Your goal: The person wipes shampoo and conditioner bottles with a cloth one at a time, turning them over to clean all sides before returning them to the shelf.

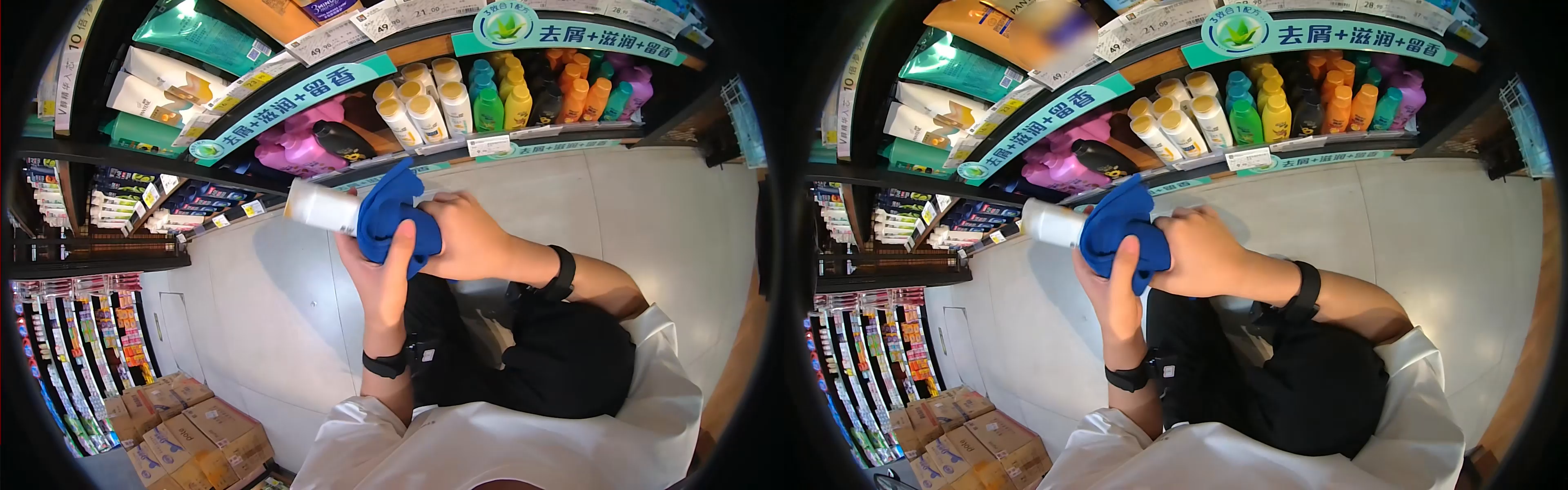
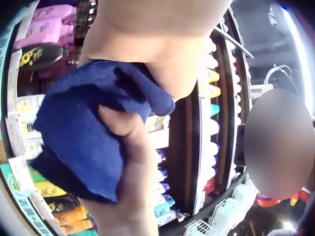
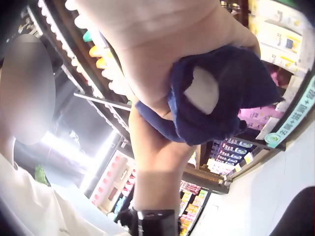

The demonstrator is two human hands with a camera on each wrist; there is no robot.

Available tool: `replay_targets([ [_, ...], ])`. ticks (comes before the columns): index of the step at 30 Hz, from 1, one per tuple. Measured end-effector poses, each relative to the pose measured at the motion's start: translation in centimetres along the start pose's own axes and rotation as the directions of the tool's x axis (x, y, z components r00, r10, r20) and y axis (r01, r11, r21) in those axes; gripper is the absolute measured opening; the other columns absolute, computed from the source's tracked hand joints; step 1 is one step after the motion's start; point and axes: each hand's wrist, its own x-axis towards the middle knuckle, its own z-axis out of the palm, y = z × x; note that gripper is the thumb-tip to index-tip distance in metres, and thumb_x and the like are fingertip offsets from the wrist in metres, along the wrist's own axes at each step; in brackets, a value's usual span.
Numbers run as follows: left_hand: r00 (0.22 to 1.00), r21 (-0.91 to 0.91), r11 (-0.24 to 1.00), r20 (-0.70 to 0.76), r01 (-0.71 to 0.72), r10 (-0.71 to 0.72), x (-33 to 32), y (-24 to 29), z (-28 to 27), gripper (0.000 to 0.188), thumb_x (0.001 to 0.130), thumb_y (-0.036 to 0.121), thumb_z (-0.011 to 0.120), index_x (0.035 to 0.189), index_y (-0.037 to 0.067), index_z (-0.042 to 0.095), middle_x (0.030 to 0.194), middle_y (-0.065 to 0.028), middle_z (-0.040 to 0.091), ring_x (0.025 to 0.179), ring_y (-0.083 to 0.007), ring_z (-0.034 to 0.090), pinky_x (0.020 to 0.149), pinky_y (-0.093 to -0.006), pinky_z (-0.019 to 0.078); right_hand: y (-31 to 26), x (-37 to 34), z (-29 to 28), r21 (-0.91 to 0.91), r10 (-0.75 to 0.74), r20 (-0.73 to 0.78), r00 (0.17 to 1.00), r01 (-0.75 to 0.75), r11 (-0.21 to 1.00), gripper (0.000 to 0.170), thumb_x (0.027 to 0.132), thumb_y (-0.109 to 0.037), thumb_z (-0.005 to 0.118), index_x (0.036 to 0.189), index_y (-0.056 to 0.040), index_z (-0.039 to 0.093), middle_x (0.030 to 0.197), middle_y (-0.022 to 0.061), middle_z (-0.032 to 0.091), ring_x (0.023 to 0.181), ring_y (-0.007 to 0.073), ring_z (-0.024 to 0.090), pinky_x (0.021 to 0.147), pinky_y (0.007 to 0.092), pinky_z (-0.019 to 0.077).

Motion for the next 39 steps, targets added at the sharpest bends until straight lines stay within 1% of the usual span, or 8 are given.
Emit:
replay_targets([
  [3, 0.998, 0.063, 0.996, 0.015, 0.064, -0.065, -0.4, 0.2, -0.2, 0.057, 0.076, 0.011, 0.072, 0.125, -0.002, 0.043, 0.114, -0.0109, 0.05, 0.101, -0.0184, 0.05, 0.088, -0.031, 0.039, 0.2, -0.2, -0.1, 0.321, 0.11, 0.08, 0.991, -0.13, 0.938, 0.035, 0.059, -0.025, 0.067, 0.079, 0.0024, 0.061, 0.07, 0.0179, 0.061, 0.072, 0.0385, 0.057, 0.065, 0.0454, 0.0462],
  [6, 0.777, 0.751, 0.605, -0.207, -0.262, 0.594, -2.0, -1.4, 0.2, 0.044, 0.081, 0.012, 0.068, 0.115, -0.002, 0.044, 0.092, -0.0063, 0.044, 0.081, -0.0169, 0.043, 0.074, -0.0302, 0.037, 0.1, -0.1, 0.2, 0.141, 0.16, -0.126, 0.979, -0.142, 0.98, 0.036, 0.061, -0.026, 0.067, 0.082, 0.0022, 0.06, 0.072, 0.0163, 0.062, 0.077, 0.0365, 0.057, 0.072, 0.0448, 0.0438],
  [11, 0.959, 0.381, 0.904, -0.12, -0.193, 0.255, -2.0, -1.1, 2.7, 0.036, 0.085, 0.012, 0.064, 0.115, 0.002, 0.047, 0.11, -0.0098, 0.052, 0.103, -0.0194, 0.051, 0.088, -0.0293, 0.0392, -1.6, -0.1, 0.3, -0.4, -0.241, -0.308, 0.92, 0.105, 0.91, 0.047, 0.061, -0.027, 0.069, 0.095, 0.0018, 0.056, 0.082, 0.0119, 0.06, 0.089, 0.0284, 0.052, 0.082, 0.0434, 0.035],
  [14, 0.924, -0.429, 0.903, -0.341, 0.011, -0.174, -0.7, -0.9, 3.0, 0.028, 0.084, 0.007, 0.061, 0.11, 0.003, 0.052, 0.1, -0.0057, 0.059, 0.093, -0.0168, 0.058, 0.082, -0.0336, 0.0477, -2.5, 0.3, 0.1, -0.504, -0.344, -0.159, 0.926, 0.223, 0.834, 0.051, 0.059, -0.028, 0.071, 0.098, 0.0016, 0.056, 0.091, 0.0115, 0.057, 0.09, 0.0283, 0.051, 0.082, 0.0392, 0.0377],
  [19, 0.972, -0.266, 0.94, -0.038, 0.215, -0.233, 0.2, -4.0, -1.9, 0.032, 0.081, 0.005, 0.062, 0.111, 0.004, 0.051, 0.099, -0.0062, 0.058, 0.089, -0.0175, 0.058, 0.079, -0.0324, 0.0487, -3.3, 0.7, -6.8, -0.108, -0.018, 0.247, 0.969, 0.045, 0.993, 0.06, 0.069, -0.04, 0.075, 0.109, -0.0023, 0.053, 0.083, 0.0107, 0.06, 0.07, 0.027, 0.06, 0.061, 0.0367, 0.0471],
  [29, 0.889, 0.12, 0.992, 0.456, -0.03, -0.028, -0.9, -5.4, -0.4, 0.046, 0.07, 0.001, 0.071, 0.111, 0.001, 0.049, 0.099, -0.0059, 0.06, 0.091, -0.015, 0.058, 0.084, -0.0305, 0.0454, -1.5, 2.5, -5.2, -0.181, -0.117, -0.172, 0.978, 0.085, 0.98, 0.039, 0.074, -0.034, 0.067, 0.097, -0.006, 0.053, 0.054, 0.0135, 0.056, 0.05, 0.0369, 0.057, 0.048, 0.0413, 0.0448],
  [32, 0.756, -0.014, 0.908, 0.559, 0.419, -0.34, -1.4, -8.3, -3.0, 0.073, 0.058, 0.01, 0.079, 0.122, 0.002, 0.043, 0.097, -0.0065, 0.062, 0.089, -0.0182, 0.061, 0.08, -0.0293, 0.0473, -0.6, 2.4, -6.9, 0.006, -0.112, -0.079, 0.991, 0.112, 0.994, 0.039, 0.075, -0.03, 0.067, 0.103, -0.0069, 0.053, 0.076, 0.013, 0.062, 0.067, 0.0326, 0.062, 0.06, 0.0363, 0.049],
  [39, 0.655, -0.223, 0.795, 0.707, 0.564, -0.266, -1.0, -8.1, -1.7, 0.052, 0.069, 0.011, 0.073, 0.114, 0.0, 0.052, 0.102, -0.0089, 0.061, 0.09, -0.0194, 0.062, 0.079, -0.0325, 0.0501, 3.1, 3.9, -6.6, 0.458, -0.232, 0.345, 0.91, 0.052, 0.887, 0.04, 0.09, -0.023, 0.057, 0.125, -0.0061, 0.049, 0.121, 0.0115, 0.054, 0.112, 0.0235, 0.053, 0.094, 0.0343, 0.0408],
])
